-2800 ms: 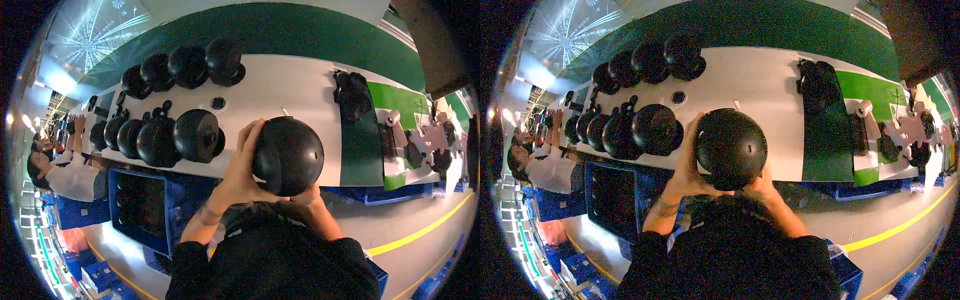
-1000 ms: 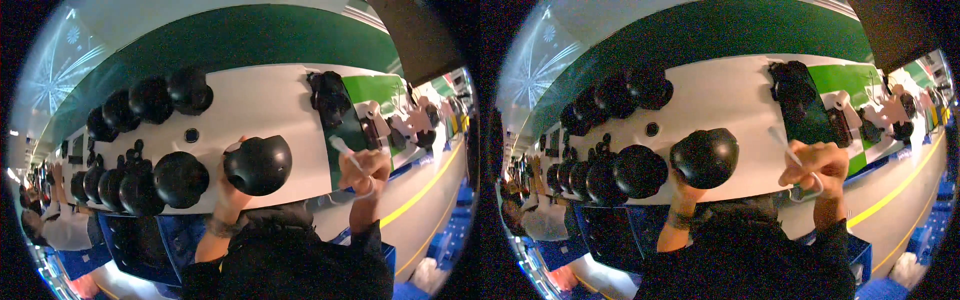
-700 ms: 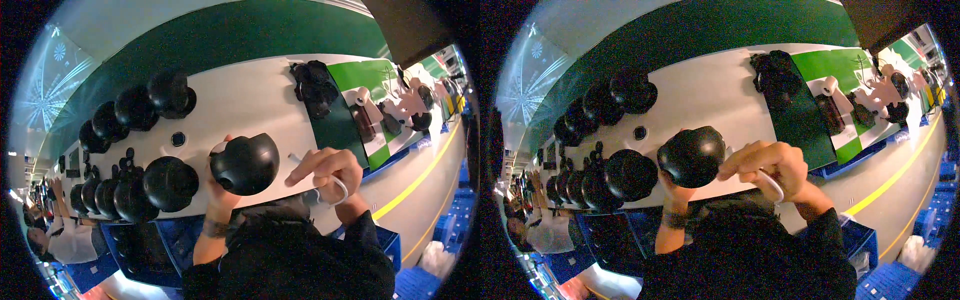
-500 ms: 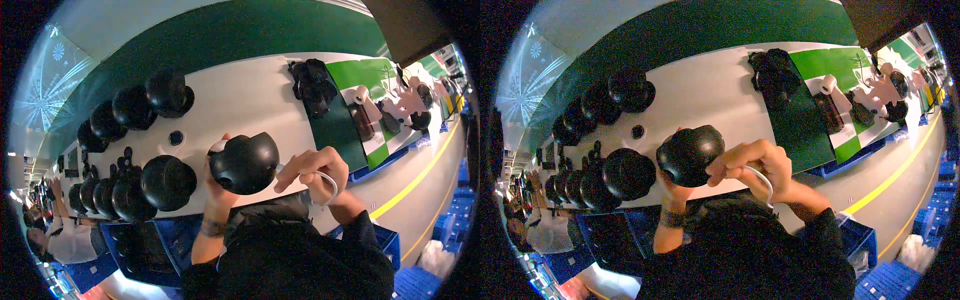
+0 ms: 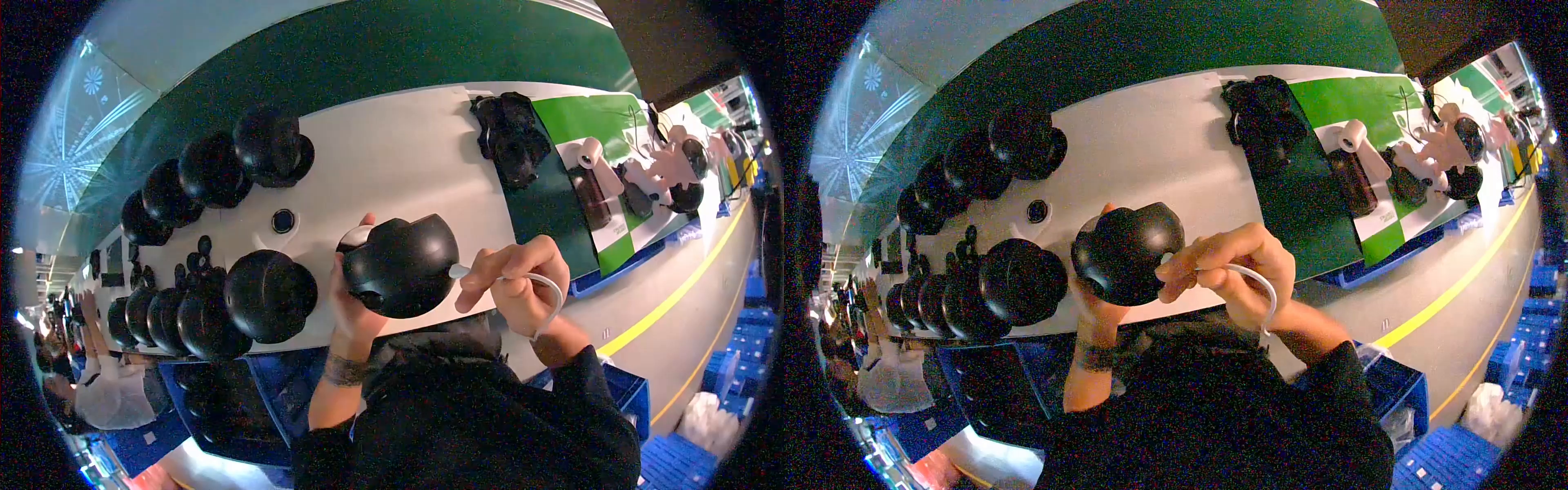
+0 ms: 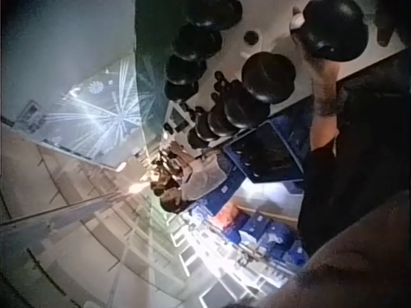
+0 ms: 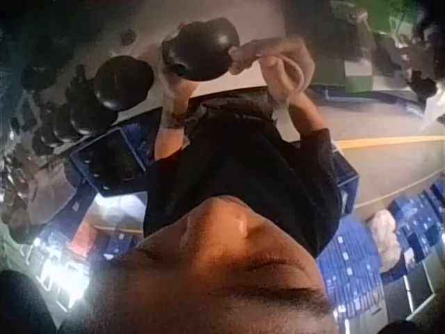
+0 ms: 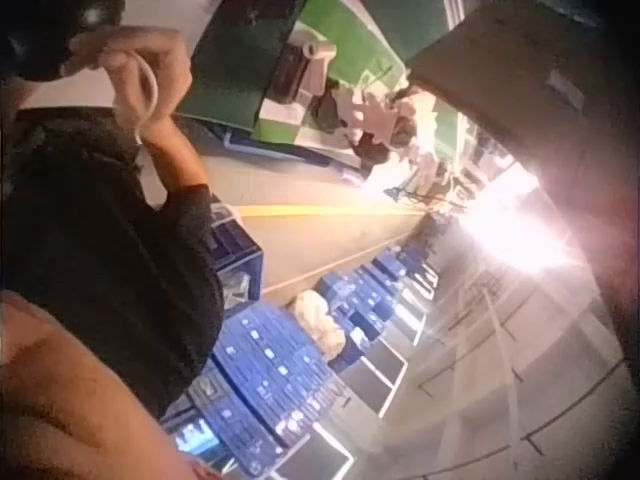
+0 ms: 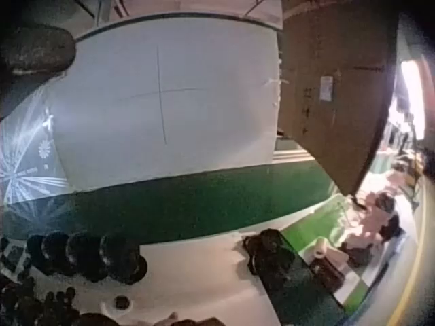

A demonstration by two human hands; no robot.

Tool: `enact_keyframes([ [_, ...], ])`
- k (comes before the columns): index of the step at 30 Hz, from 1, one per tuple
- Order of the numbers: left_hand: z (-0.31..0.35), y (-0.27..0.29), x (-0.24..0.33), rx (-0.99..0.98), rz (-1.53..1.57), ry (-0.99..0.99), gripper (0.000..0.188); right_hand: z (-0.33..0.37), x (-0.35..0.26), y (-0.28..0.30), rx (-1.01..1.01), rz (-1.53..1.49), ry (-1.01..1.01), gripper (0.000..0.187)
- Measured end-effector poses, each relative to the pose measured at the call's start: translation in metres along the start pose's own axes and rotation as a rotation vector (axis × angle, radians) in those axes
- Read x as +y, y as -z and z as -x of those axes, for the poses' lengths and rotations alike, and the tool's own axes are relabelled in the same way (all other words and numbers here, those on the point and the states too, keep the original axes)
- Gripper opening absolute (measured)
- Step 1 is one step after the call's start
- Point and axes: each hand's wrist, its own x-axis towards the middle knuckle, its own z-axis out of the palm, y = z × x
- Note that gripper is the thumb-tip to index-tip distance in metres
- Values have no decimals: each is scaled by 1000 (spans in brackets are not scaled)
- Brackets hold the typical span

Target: Testing security cameras by connecting them to power and verifying the lens focus against a calibration pattern.

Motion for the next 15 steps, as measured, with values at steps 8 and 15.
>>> enact_keyframes([
  [8, 1, 3, -2, -14, -21, -23, 71, 13, 10, -1, -18, -92, 39, 23],
  [15, 1, 10, -2, 29, -51, -45, 76, 27, 12, -4, 119, -177, -7, 18],
])
